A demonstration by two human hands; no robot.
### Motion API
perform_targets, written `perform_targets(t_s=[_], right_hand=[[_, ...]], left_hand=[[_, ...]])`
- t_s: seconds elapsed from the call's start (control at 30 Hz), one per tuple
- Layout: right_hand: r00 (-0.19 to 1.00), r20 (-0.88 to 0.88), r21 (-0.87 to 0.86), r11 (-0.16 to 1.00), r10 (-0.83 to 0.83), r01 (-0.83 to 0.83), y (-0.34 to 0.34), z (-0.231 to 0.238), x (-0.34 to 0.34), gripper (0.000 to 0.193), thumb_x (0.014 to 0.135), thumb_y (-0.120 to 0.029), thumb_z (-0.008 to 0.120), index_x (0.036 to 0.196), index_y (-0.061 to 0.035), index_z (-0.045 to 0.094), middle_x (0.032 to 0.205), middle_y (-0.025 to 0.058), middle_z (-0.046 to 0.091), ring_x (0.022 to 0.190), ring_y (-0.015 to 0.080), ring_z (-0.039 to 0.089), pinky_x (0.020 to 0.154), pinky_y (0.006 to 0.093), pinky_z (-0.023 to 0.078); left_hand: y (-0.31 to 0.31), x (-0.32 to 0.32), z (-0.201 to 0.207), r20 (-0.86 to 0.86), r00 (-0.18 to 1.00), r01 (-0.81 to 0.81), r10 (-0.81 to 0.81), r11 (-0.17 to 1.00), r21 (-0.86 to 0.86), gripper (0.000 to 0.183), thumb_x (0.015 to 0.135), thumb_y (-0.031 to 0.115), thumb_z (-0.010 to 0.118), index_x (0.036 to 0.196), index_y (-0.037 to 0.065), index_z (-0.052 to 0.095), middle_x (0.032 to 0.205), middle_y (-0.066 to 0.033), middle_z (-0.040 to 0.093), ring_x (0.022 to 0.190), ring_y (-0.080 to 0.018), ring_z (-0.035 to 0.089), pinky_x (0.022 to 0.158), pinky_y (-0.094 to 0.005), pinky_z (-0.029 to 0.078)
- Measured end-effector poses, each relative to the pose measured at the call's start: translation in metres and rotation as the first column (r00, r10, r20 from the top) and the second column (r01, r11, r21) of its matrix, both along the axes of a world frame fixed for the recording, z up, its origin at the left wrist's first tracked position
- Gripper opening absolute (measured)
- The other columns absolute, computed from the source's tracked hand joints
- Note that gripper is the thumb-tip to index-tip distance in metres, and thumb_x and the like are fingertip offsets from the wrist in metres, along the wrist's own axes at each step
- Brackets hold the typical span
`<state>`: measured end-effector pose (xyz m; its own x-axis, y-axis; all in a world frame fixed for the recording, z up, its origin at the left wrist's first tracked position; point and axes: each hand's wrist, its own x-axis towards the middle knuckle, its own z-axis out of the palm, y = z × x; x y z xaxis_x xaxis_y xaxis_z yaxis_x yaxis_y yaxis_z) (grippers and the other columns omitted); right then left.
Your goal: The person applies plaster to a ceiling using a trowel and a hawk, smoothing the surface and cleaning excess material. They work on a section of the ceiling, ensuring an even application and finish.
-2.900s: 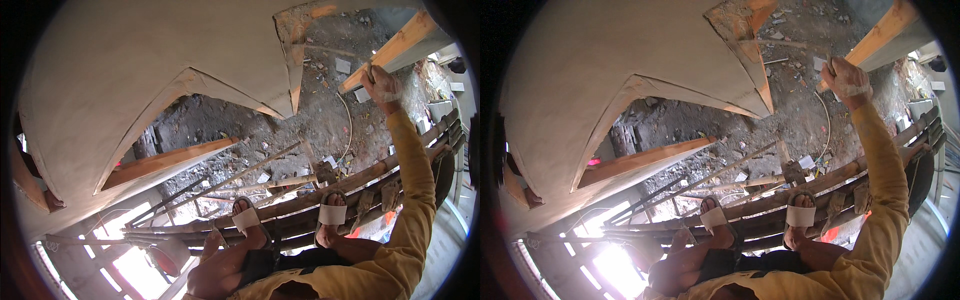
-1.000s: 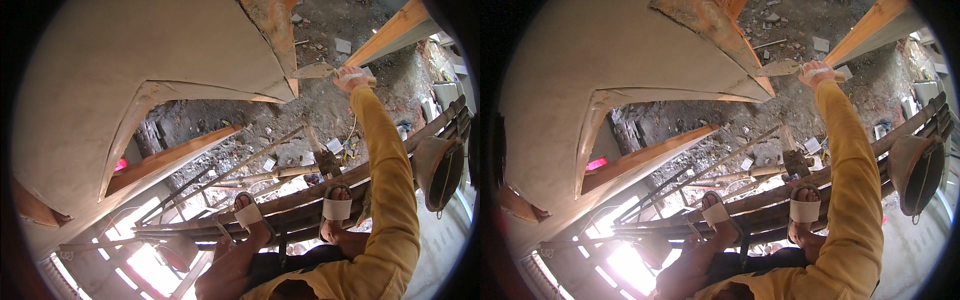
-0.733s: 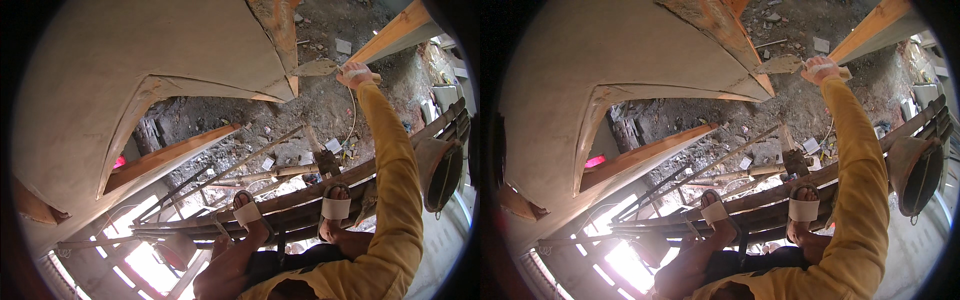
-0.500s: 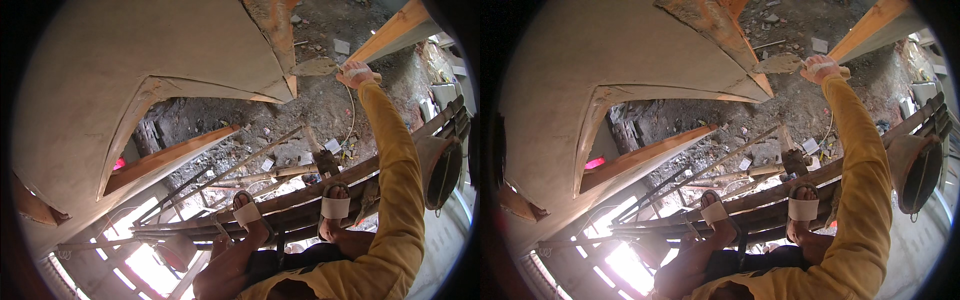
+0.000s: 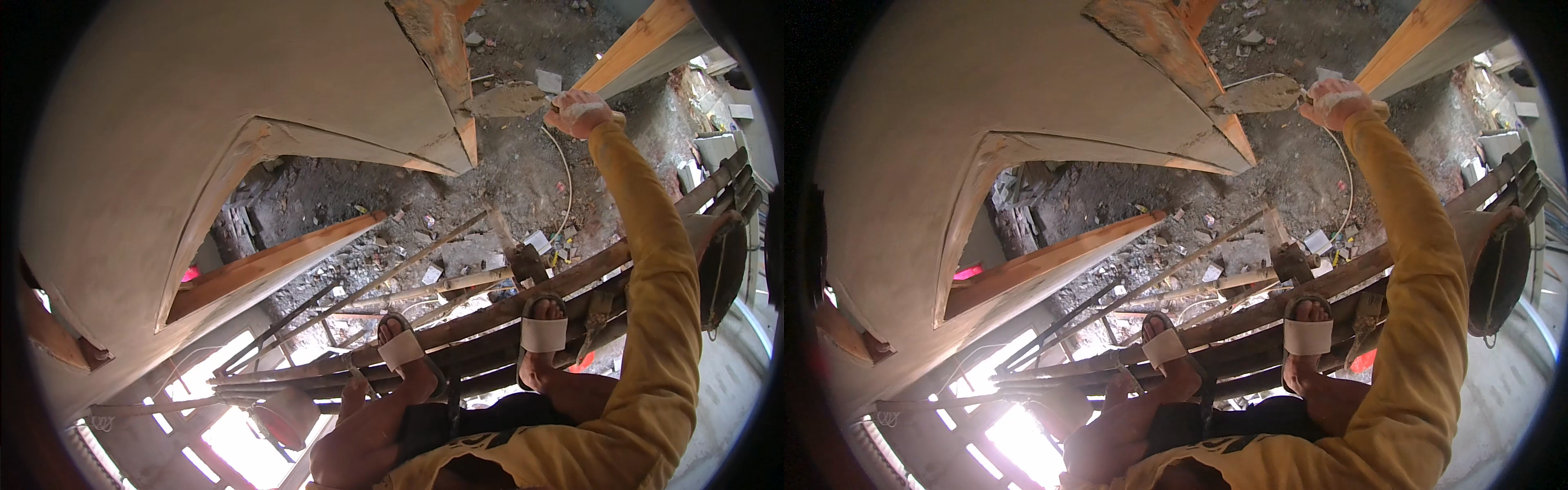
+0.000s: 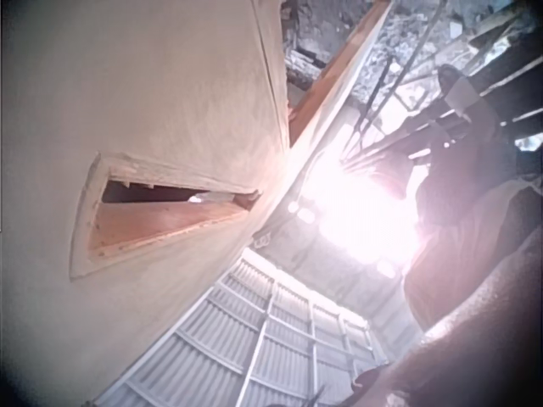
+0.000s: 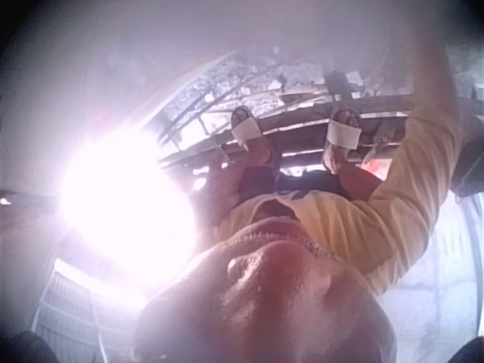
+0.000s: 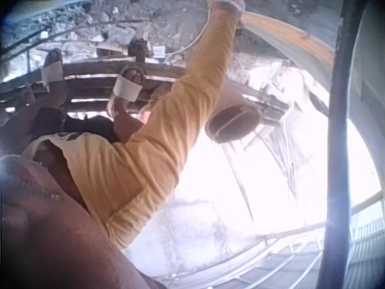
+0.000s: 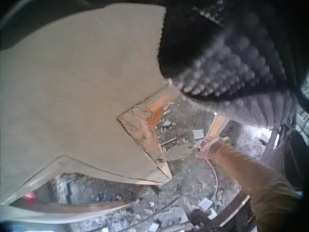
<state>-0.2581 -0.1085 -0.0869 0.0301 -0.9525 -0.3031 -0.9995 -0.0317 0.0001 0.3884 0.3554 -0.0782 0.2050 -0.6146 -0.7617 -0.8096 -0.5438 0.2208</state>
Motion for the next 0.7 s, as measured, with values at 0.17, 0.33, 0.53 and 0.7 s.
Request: perform_targets(t_s=[0.17, 0.33, 0.53, 0.7], right_hand=[[1.000, -0.017, 0.000, 1.000, -0.017, 0.017, 0.000, 0.032, 0.002, 0.039, 0.082, -0.039, 0.052, 0.096, -0.0064, 0.067, 0.100, 0.0150, 0.065, 0.095, 0.0310, 0.061, 0.083, 0.0413, 0.048], [0.994, -0.036, 0.131, 0.985, -0.106, 0.110, -0.006, 0.068, 0.002, 0.042, 0.081, -0.041, 0.052, 0.106, -0.0094, 0.065, 0.110, 0.0139, 0.063, 0.101, 0.0312, 0.060, 0.087, 0.0409, 0.048], [0.997, 0.000, -0.022, 0.997, -0.077, 0.077, -0.001, 0.097, -0.011, 0.046, 0.079, -0.042, 0.054, 0.109, -0.0087, 0.064, 0.106, 0.0140, 0.064, 0.099, 0.0314, 0.061, 0.087, 0.0409, 0.047], [0.990, 0.102, -0.268, 0.961, 0.095, -0.065, 0.013, 0.117, -0.036, 0.037, 0.079, -0.039, 0.060, 0.104, -0.0118, 0.065, 0.101, 0.0133, 0.064, 0.095, 0.0314, 0.061, 0.083, 0.0408, 0.047]], left_hand=[[-0.009, 0.005, -0.006, -0.009, 1.000, 0.006, -0.006, 1.000, -0.006, 0.030, 0.091, 0.029, 0.050, 0.104, 0.004, 0.060, 0.099, -0.0170, 0.062, 0.089, -0.0311, 0.061, 0.074, -0.0390, 0.049], [-0.016, 0.009, -0.010, -0.015, 1.000, 0.018, -0.018, 1.000, -0.012, 0.030, 0.091, 0.029, 0.050, 0.104, 0.004, 0.060, 0.099, -0.0173, 0.062, 0.089, -0.0312, 0.060, 0.074, -0.0392, 0.049], [-0.024, 0.015, -0.018, -0.027, 0.999, 0.047, -0.047, 0.999, -0.022, 0.030, 0.092, 0.029, 0.050, 0.104, 0.004, 0.060, 0.099, -0.0176, 0.062, 0.090, -0.0313, 0.060, 0.074, -0.0394, 0.048], [-0.028, 0.017, -0.022, -0.029, 0.997, 0.068, -0.069, 0.997, -0.026, 0.030, 0.092, 0.029, 0.050, 0.105, 0.004, 0.059, 0.099, -0.0179, 0.061, 0.091, -0.0314, 0.060, 0.074, -0.0396, 0.048]])
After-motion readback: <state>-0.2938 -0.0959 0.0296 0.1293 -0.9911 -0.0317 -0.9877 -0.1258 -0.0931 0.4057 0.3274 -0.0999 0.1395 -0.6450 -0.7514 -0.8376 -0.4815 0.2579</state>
